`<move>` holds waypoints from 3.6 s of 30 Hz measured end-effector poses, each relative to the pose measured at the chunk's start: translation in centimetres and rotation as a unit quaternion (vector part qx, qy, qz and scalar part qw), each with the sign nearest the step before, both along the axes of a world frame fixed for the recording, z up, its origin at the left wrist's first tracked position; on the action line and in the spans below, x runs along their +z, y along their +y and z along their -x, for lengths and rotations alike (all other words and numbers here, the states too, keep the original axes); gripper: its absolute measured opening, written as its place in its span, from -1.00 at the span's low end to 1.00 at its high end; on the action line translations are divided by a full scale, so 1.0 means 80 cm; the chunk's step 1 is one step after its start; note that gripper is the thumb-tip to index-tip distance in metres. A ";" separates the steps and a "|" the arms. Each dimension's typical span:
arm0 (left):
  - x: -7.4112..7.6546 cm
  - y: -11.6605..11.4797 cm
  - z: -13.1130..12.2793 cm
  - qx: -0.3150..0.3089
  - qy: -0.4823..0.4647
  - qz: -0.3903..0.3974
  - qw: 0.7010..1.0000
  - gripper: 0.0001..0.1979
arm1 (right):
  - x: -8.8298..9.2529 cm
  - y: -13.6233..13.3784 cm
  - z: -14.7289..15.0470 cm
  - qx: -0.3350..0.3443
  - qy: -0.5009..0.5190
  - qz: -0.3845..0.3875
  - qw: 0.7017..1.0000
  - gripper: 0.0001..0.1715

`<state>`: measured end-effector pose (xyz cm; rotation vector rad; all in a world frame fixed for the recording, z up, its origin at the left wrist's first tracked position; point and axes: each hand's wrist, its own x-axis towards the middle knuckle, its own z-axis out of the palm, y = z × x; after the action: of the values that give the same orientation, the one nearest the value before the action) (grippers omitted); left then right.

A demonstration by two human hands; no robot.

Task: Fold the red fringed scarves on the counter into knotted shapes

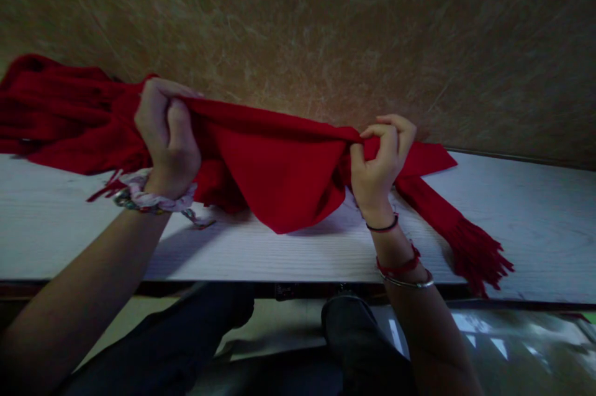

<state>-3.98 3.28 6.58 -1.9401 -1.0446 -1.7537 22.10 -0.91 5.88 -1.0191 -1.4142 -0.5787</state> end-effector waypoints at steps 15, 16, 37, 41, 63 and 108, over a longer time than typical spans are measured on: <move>-0.047 -0.030 -0.058 -0.106 0.394 0.221 0.886 -0.03 | -0.012 0.005 0.006 0.056 -0.037 0.151 0.986 -0.87; -0.050 -0.026 -0.057 -0.091 0.384 0.215 0.893 -0.10 | -0.012 0.005 0.004 0.049 -0.030 0.144 0.988 -0.88; -0.025 -0.015 -0.043 -0.121 0.327 0.155 0.924 -0.87 | -0.020 0.002 0.026 0.130 -0.161 0.226 0.952 -0.87; -0.018 -0.017 -0.035 -0.085 0.242 0.126 0.958 -0.86 | -0.025 0.009 0.025 0.112 -0.151 0.243 0.952 -0.84; -0.001 -0.015 -0.011 0.080 0.198 0.195 0.957 -0.79 | -0.019 0.018 -0.013 -0.027 -0.097 0.127 0.987 -0.82; -0.018 -0.030 -0.033 -0.082 0.265 -0.004 0.961 -0.81 | -0.039 0.023 0.016 0.022 -0.198 0.210 0.957 -0.74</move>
<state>-1.34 0.91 5.14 -2.3569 -0.6991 -1.1839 20.80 0.91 2.77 -1.2465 -1.9684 -0.4736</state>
